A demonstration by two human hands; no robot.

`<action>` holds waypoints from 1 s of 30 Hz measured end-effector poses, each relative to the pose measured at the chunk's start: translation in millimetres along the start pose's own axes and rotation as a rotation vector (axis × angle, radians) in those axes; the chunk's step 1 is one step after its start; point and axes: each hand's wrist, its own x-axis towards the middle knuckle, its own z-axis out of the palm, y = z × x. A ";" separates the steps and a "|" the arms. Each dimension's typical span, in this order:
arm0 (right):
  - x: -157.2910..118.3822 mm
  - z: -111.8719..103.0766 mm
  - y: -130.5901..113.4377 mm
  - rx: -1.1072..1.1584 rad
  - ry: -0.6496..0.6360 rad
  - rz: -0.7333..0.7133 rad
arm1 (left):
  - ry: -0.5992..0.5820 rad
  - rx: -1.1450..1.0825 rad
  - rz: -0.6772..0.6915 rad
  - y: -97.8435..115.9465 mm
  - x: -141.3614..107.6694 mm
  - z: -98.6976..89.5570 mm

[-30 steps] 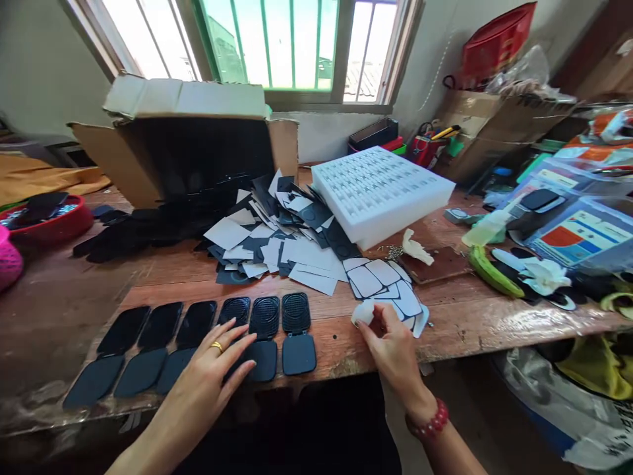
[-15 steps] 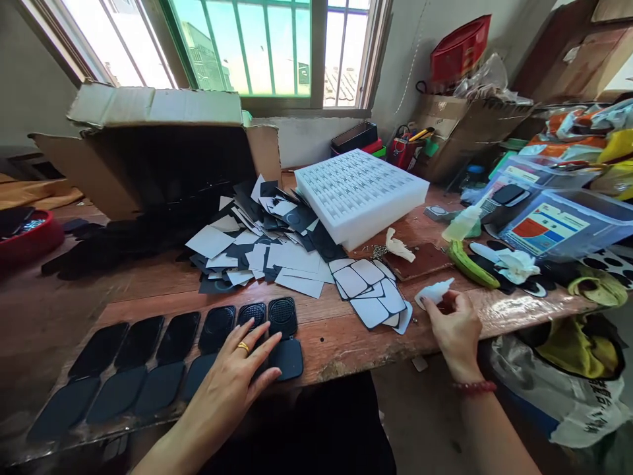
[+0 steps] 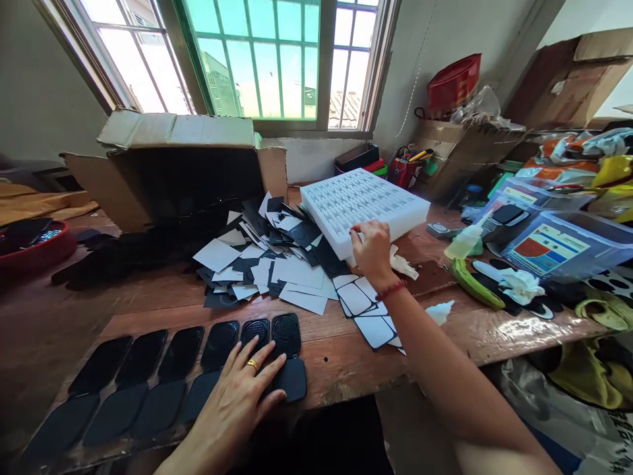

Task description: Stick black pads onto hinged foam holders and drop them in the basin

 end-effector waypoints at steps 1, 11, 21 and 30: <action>18.5 12.8 1.7 0.000 -0.014 0.019 | -0.006 -0.006 0.005 -0.8 0.3 -0.1; 101.5 67.7 9.6 0.138 -0.053 0.340 | -0.111 -0.111 -0.055 -0.7 6.5 -8.6; -2.4 16.5 -35.0 0.684 -0.304 0.388 | -0.082 -0.144 -0.069 3.0 4.0 -9.9; -118.6 18.3 -62.4 0.501 -0.558 -0.066 | -0.059 -0.142 -0.074 6.4 0.5 -10.5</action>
